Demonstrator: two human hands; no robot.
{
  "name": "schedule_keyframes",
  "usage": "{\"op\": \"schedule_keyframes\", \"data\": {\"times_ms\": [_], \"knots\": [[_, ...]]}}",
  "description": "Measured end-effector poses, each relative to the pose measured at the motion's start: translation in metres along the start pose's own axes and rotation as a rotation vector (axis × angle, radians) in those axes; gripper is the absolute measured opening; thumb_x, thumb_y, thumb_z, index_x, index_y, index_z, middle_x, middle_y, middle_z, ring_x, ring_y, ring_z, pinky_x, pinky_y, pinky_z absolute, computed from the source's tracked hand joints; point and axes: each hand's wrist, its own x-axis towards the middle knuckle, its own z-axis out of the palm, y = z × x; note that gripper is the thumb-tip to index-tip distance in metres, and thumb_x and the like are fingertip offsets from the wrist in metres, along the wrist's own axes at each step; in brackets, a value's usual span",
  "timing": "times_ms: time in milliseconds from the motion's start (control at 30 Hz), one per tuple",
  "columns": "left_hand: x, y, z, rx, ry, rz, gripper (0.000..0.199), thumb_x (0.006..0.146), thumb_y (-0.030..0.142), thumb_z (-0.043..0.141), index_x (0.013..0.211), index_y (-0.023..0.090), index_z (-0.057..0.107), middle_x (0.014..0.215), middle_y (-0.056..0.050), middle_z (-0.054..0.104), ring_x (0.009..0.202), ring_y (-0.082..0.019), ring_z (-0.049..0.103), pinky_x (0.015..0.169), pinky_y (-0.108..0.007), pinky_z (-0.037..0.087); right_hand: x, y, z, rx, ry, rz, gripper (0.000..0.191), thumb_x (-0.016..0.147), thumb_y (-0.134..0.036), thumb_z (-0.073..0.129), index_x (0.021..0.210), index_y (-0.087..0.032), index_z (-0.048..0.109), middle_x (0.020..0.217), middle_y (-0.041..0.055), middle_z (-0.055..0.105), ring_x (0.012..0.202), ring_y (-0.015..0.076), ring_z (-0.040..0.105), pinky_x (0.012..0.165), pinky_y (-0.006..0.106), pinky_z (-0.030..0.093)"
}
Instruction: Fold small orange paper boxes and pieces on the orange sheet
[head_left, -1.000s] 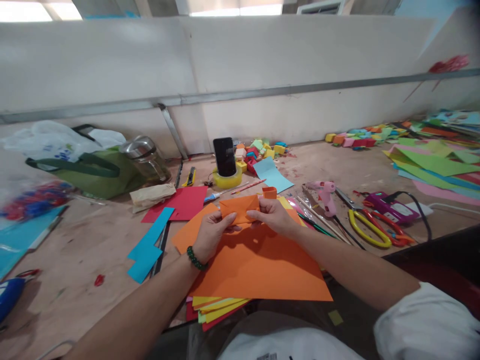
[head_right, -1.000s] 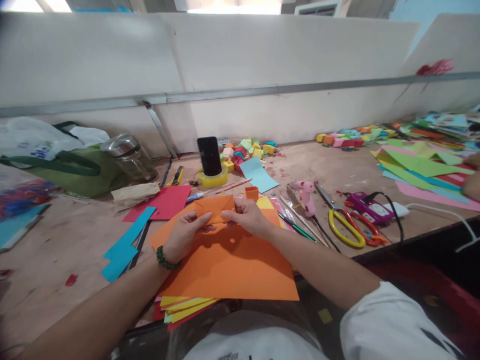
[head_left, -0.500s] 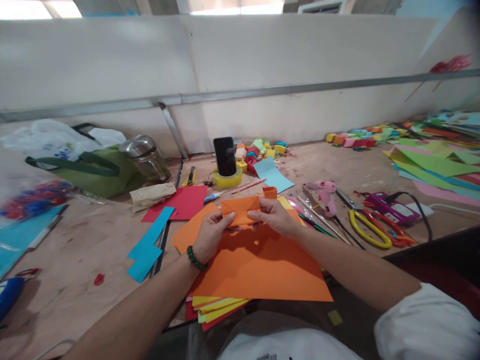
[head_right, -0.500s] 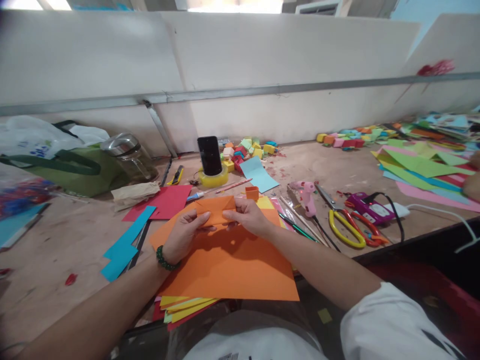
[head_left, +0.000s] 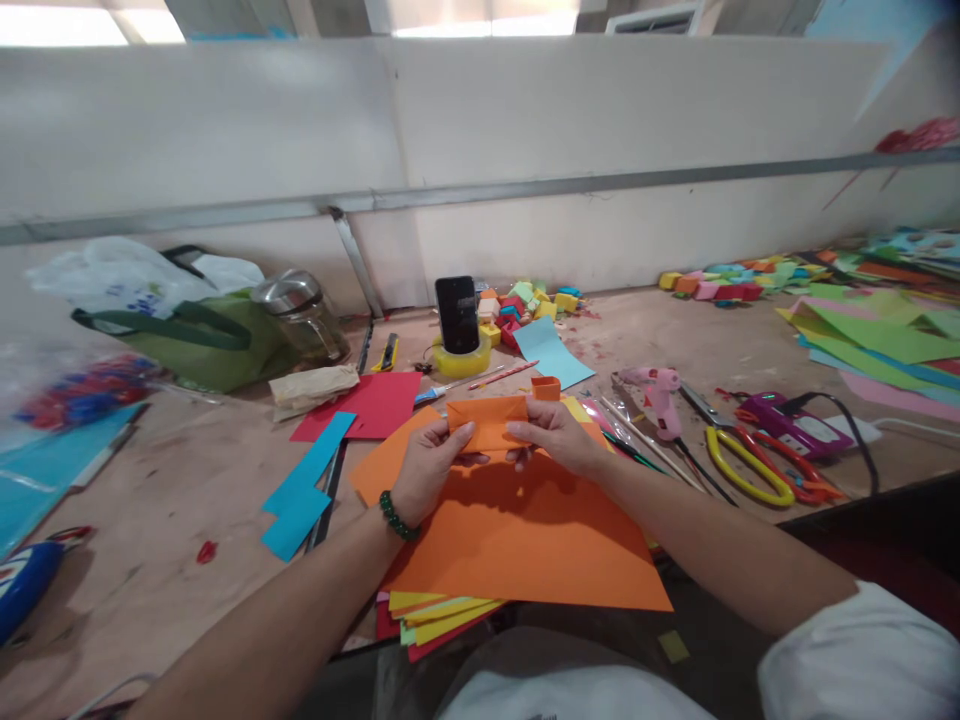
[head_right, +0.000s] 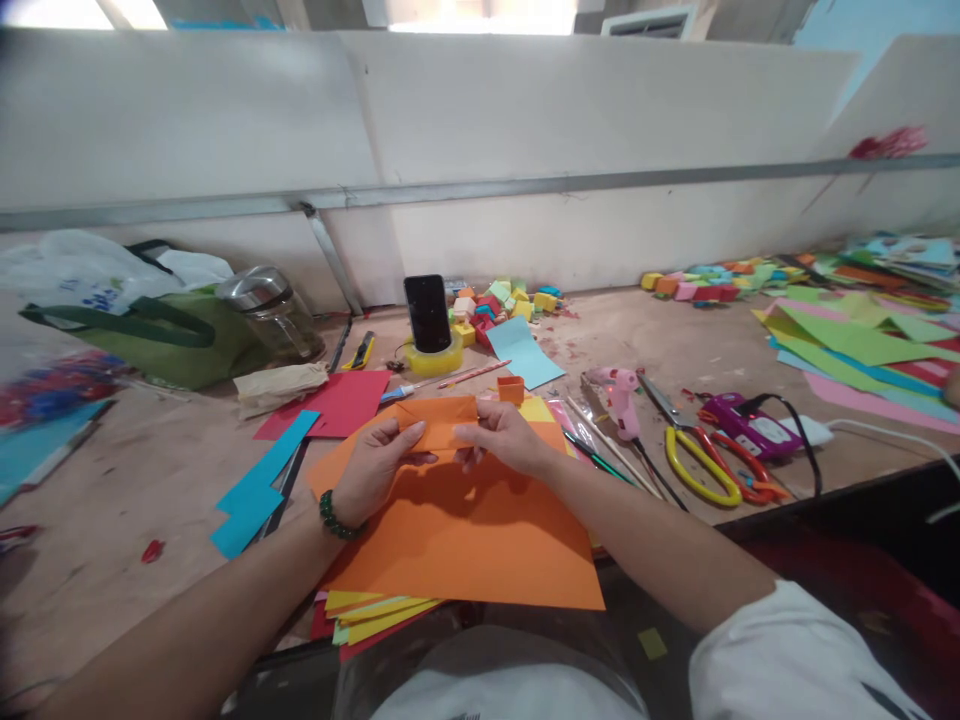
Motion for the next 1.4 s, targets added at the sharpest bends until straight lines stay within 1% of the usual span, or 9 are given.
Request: {"op": "schedule_keyframes", "data": {"times_ms": [200,333,533,700,833,933,1133,1267,1400], "knots": [[0.001,-0.002,-0.001,-0.017,-0.029,0.006,0.051,0.055,0.052,0.083,0.09,0.015,0.072,0.081,-0.003,0.072,0.073,-0.017,0.069,0.064,-0.027,0.06,0.001,0.001,0.0,-0.008,0.031,-0.011,0.039,0.066,-0.046,0.079,0.086,-0.015,0.067,0.067,-0.0002,0.067,0.053,0.0122,0.065,0.048,0.021,0.054],[0.002,-0.003,-0.001,-0.025,-0.04,-0.006,0.051,0.055,0.051,0.083,0.089,0.016,0.071,0.078,-0.002,0.072,0.072,-0.018,0.071,0.06,-0.023,0.058,0.003,0.004,-0.002,-0.033,0.066,-0.01,0.035,0.067,-0.047,0.077,0.078,-0.015,0.065,0.064,-0.0007,0.065,0.054,0.0129,0.066,0.046,0.021,0.053],[0.001,0.0,0.001,-0.062,-0.038,-0.024,0.047,0.054,0.048,0.084,0.086,0.015,0.07,0.08,-0.002,0.072,0.067,-0.016,0.07,0.062,-0.023,0.059,0.003,0.004,-0.001,0.022,0.069,0.002,0.035,0.067,-0.045,0.077,0.084,-0.016,0.068,0.068,-0.0015,0.065,0.053,0.0116,0.065,0.044,0.021,0.053],[0.001,-0.001,-0.002,-0.091,-0.042,-0.053,0.041,0.057,0.041,0.08,0.086,0.015,0.069,0.073,-0.001,0.07,0.062,-0.017,0.071,0.055,-0.022,0.055,0.003,0.007,-0.003,0.037,0.117,0.02,0.031,0.069,-0.037,0.074,0.091,-0.017,0.071,0.067,-0.0007,0.067,0.051,0.0118,0.065,0.045,0.022,0.053],[0.003,-0.001,-0.005,-0.088,-0.04,-0.088,0.038,0.058,0.038,0.076,0.087,0.014,0.07,0.066,0.0,0.067,0.058,-0.018,0.071,0.053,-0.021,0.051,0.003,0.009,-0.006,0.052,0.074,0.029,0.027,0.071,-0.028,0.066,0.094,-0.016,0.073,0.056,-0.0014,0.067,0.049,0.0121,0.065,0.047,0.021,0.052],[0.004,0.0,-0.005,-0.08,-0.014,-0.124,0.042,0.055,0.037,0.077,0.09,0.014,0.068,0.061,0.0,0.067,0.058,-0.019,0.071,0.052,-0.021,0.048,0.003,0.01,-0.007,0.067,0.061,0.036,0.025,0.069,-0.023,0.061,0.09,-0.017,0.074,0.056,-0.001,0.068,0.049,0.0114,0.065,0.048,0.021,0.052],[0.006,-0.004,-0.008,-0.026,-0.016,-0.2,0.038,0.059,0.049,0.071,0.065,0.016,0.055,0.063,-0.011,0.072,0.067,-0.027,0.073,0.06,-0.03,0.053,0.004,0.009,-0.009,-0.015,0.079,0.021,0.033,0.061,-0.018,0.05,0.083,-0.017,0.075,0.058,-0.0017,0.07,0.044,0.0096,0.063,0.05,0.021,0.051],[0.007,-0.005,-0.008,-0.046,-0.015,-0.219,0.039,0.066,0.055,0.062,0.067,0.016,0.055,0.064,-0.012,0.073,0.071,-0.028,0.073,0.064,-0.034,0.055,0.004,0.01,-0.007,-0.072,0.099,-0.005,0.035,0.057,-0.019,0.045,0.077,-0.018,0.074,0.056,-0.0033,0.068,0.041,0.0084,0.06,0.046,0.019,0.048],[0.005,0.0,-0.007,-0.041,-0.031,-0.212,0.046,0.066,0.059,0.064,0.071,0.014,0.06,0.063,-0.01,0.072,0.059,-0.024,0.07,0.057,-0.029,0.052,0.003,0.01,-0.005,-0.097,0.101,-0.003,0.033,0.058,-0.018,0.046,0.077,-0.018,0.073,0.056,-0.0035,0.067,0.041,0.0079,0.059,0.044,0.018,0.047]]}}
